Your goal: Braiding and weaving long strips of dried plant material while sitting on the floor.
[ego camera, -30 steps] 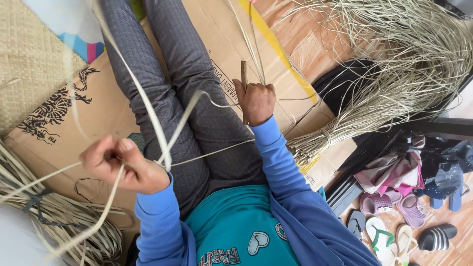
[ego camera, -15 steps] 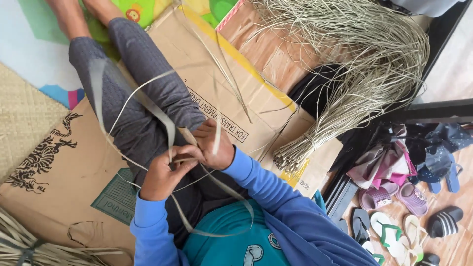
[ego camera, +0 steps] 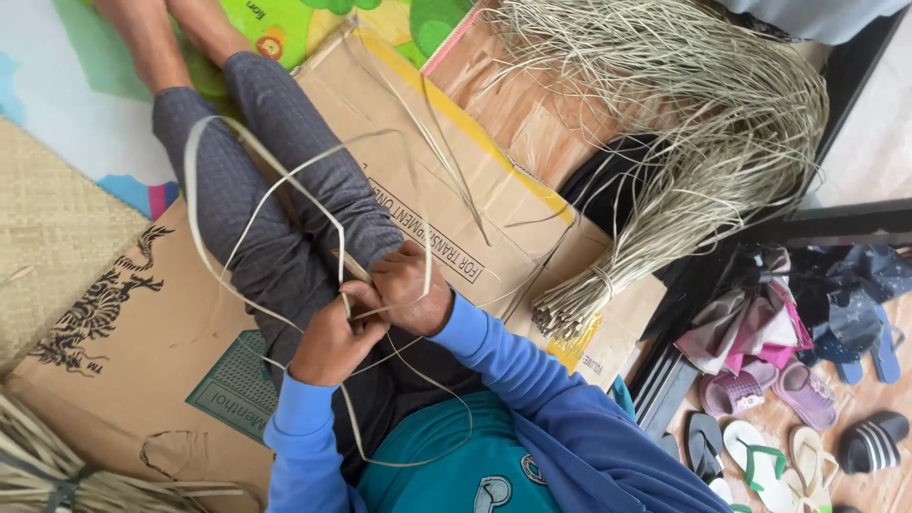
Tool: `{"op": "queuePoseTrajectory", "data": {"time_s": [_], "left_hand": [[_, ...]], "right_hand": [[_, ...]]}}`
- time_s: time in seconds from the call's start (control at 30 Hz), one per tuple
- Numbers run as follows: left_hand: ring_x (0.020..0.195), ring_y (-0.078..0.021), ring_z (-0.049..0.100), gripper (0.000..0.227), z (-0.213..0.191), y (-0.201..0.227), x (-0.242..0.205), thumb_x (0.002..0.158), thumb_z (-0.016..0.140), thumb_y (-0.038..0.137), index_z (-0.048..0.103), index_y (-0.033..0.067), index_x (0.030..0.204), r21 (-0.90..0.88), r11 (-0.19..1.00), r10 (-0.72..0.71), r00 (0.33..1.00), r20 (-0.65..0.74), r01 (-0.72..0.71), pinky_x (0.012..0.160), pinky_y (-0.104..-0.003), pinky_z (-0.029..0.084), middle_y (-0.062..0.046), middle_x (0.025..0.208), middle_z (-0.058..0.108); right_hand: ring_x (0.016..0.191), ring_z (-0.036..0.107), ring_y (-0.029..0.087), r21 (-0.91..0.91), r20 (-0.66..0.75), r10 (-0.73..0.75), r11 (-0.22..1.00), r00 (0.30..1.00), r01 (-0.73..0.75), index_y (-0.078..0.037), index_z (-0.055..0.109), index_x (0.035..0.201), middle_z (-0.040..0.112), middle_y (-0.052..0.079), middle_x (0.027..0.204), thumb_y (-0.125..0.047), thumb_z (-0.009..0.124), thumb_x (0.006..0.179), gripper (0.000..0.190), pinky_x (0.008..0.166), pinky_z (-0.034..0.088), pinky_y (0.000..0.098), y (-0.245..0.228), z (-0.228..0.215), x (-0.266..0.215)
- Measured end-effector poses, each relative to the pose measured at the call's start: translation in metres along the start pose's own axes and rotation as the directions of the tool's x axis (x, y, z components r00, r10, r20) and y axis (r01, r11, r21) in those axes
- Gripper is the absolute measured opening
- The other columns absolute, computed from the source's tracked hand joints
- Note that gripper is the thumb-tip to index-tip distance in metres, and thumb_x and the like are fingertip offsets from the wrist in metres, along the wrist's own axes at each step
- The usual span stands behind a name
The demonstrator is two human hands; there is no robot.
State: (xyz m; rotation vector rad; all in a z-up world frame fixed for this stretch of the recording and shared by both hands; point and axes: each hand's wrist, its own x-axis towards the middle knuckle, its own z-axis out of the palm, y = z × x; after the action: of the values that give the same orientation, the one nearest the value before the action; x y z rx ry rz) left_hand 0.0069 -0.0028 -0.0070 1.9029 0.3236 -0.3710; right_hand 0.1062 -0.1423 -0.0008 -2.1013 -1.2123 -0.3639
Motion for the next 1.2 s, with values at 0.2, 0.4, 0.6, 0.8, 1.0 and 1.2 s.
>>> {"op": "queuePoseTrajectory", "data": {"time_s": [0.2, 0.4, 0.6, 0.8, 1.0, 1.2], "left_hand": [[0.05, -0.0302, 0.064, 0.014, 0.011, -0.01, 0.003, 0.091, 0.064, 0.02, 0.069, 0.0098, 0.083, 0.059, 0.995, 0.091, 0.989, -0.115, -0.085, 0.046, -0.047, 0.048, -0.014, 0.055, 0.064], [0.051, -0.0309, 0.067, 0.019, 0.017, -0.015, 0.005, 0.09, 0.065, 0.024, 0.071, 0.0072, 0.083, 0.01, 0.997, 0.071, 0.99, -0.119, -0.071, 0.045, -0.047, 0.049, -0.017, 0.057, 0.065], [0.058, -0.0252, 0.073, 0.019, 0.015, -0.002, -0.006, 0.094, 0.064, 0.024, 0.073, 0.0142, 0.081, -0.047, 0.992, 0.112, 0.986, -0.123, -0.119, 0.05, -0.039, 0.056, -0.006, 0.062, 0.074], [0.061, -0.0173, 0.066, 0.025, -0.002, 0.018, -0.037, 0.097, 0.065, 0.016, 0.068, 0.004, 0.075, -0.499, 0.823, 0.256, 0.961, -0.101, -0.272, 0.063, -0.036, 0.058, -0.012, 0.056, 0.066], [0.066, -0.0092, 0.055, 0.009, -0.026, 0.036, -0.071, 0.096, 0.06, 0.007, 0.065, 0.0002, 0.092, -0.674, 0.711, 0.21, 0.976, -0.065, -0.198, 0.061, -0.021, 0.042, -0.009, 0.081, 0.068], [0.066, -0.0107, 0.049, 0.013, -0.031, 0.045, -0.083, 0.095, 0.056, 0.006, 0.058, 0.0072, 0.082, -0.731, 0.636, 0.282, 0.956, -0.078, -0.247, 0.079, -0.029, 0.048, -0.004, 0.075, 0.054]], "right_hand": [[0.051, 0.059, 0.023, -0.094, 0.032, 0.029, 0.995, 0.999, -0.025, -0.009, 0.054, 0.052, 0.053, 0.003, 0.05, -0.044, 0.057, 0.104, 0.062, 0.062, 0.046, 0.0367, 0.005, 0.003, -0.003], [0.054, 0.06, 0.021, -0.134, 0.0, 0.053, 0.99, 0.999, -0.053, -0.012, 0.054, 0.053, 0.054, 0.001, 0.052, -0.038, 0.061, 0.1, 0.054, 0.063, 0.047, 0.0352, 0.009, 0.004, -0.001], [0.053, 0.061, 0.02, -0.19, -0.031, 0.072, 0.979, 0.997, -0.077, -0.014, 0.053, 0.051, 0.055, 0.0, 0.051, -0.041, 0.066, 0.097, 0.055, 0.06, 0.046, 0.034, 0.036, 0.02, -0.015], [0.055, 0.067, 0.02, -0.301, -0.088, 0.273, 0.909, 0.958, -0.287, -0.017, 0.06, 0.052, 0.064, -0.001, 0.052, -0.047, 0.065, 0.098, 0.055, 0.065, 0.049, 0.0334, 0.079, 0.023, -0.026], [0.044, 0.053, 0.02, -0.407, -0.145, 0.444, 0.788, 0.884, -0.463, -0.009, 0.061, 0.052, 0.06, 0.001, 0.052, -0.037, 0.071, 0.097, 0.054, 0.065, 0.046, 0.0323, 0.098, 0.017, -0.026], [0.044, 0.051, 0.023, -0.431, -0.202, 0.488, 0.734, 0.849, -0.525, -0.007, 0.061, 0.052, 0.06, 0.002, 0.052, -0.039, 0.07, 0.097, 0.056, 0.065, 0.047, 0.0321, 0.114, 0.018, -0.033]]}}
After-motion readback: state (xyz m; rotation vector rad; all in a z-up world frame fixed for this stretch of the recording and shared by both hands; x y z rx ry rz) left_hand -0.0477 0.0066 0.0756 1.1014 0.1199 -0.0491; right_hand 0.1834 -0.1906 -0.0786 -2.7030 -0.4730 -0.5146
